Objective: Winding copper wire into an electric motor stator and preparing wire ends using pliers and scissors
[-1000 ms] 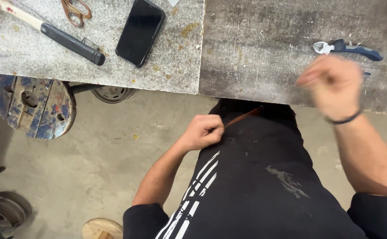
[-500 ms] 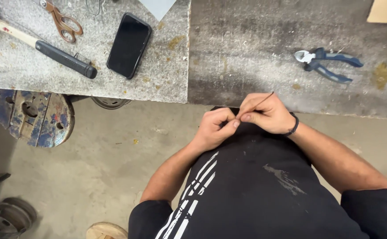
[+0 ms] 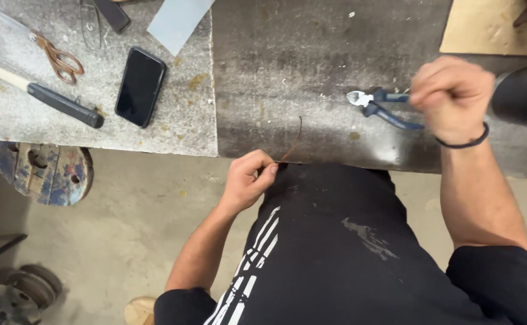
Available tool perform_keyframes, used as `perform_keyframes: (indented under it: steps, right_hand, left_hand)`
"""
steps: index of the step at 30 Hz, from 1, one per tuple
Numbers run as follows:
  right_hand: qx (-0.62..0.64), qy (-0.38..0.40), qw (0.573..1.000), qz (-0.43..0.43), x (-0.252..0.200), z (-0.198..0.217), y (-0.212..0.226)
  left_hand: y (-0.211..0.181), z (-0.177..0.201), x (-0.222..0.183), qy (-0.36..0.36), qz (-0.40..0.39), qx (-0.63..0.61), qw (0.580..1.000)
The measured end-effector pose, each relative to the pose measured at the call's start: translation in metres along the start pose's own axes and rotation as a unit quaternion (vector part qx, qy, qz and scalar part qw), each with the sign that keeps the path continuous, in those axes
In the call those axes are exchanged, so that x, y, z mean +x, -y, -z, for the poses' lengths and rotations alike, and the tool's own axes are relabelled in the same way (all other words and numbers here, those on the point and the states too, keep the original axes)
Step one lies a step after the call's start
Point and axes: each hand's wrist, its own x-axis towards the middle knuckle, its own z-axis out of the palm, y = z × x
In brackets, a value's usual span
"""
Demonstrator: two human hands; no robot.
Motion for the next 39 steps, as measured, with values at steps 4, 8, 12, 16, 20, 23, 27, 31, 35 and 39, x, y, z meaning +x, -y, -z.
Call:
perform_keyframes:
  steps: [4, 8, 12, 16, 20, 23, 27, 31, 35, 39]
  right_hand:
    - [-0.143, 0.193, 0.967, -0.08, 0.0, -0.032, 0.008]
    - [-0.115, 0.295, 0.947, -0.058, -0.008, -0.063, 0.001]
    - [-0.116, 0.205, 0.97, 0.066, -0.001, -0.051, 0.005]
    - [-0.182, 0.174, 0.964, 0.089, 0.016, -0.005, 0.0]
    - [-0.214, -0.025, 0.975, 0.049, 0.07, 0.003, -0.017]
    - [-0.24, -0.145, 0.949, 0.142, 0.129, 0.008, -0.032]
    - [-0.179, -0.36, 0.907, 0.125, 0.158, 0.074, -0.142]
    - [-0.409, -0.314, 0.854, 0.069, 0.182, 0.119, -0.189]
    - [-0.325, -0.323, 0.885, 0.089, 0.207, 0.155, -0.256]
    - [-0.301, -0.202, 0.932, 0.023, 0.171, 0.051, -0.161]
  left_hand:
    - [-0.021, -0.028, 0.023, -0.046, -0.005, 0.012, 0.999]
    - [-0.034, -0.057, 0.048, -0.03, 0.001, 0.054, 0.998]
    - [-0.038, -0.068, 0.061, 0.0, -0.023, 0.1, 0.995]
    - [-0.025, -0.076, 0.07, 0.0, -0.076, 0.369, 0.926]
    - [-0.015, -0.099, 0.063, -0.03, -0.072, 0.346, 0.935]
    - [-0.023, -0.111, 0.059, 0.037, 0.045, 0.261, 0.964]
    - [-0.024, -0.11, 0.025, -0.047, 0.07, 0.195, 0.977]
    - [-0.01, -0.089, -0.024, -0.112, 0.09, 0.17, 0.975]
    - [0.009, -0.049, -0.075, -0.156, 0.094, 0.158, 0.97]
    - [0.043, 0.003, -0.137, -0.184, 0.097, 0.134, 0.969]
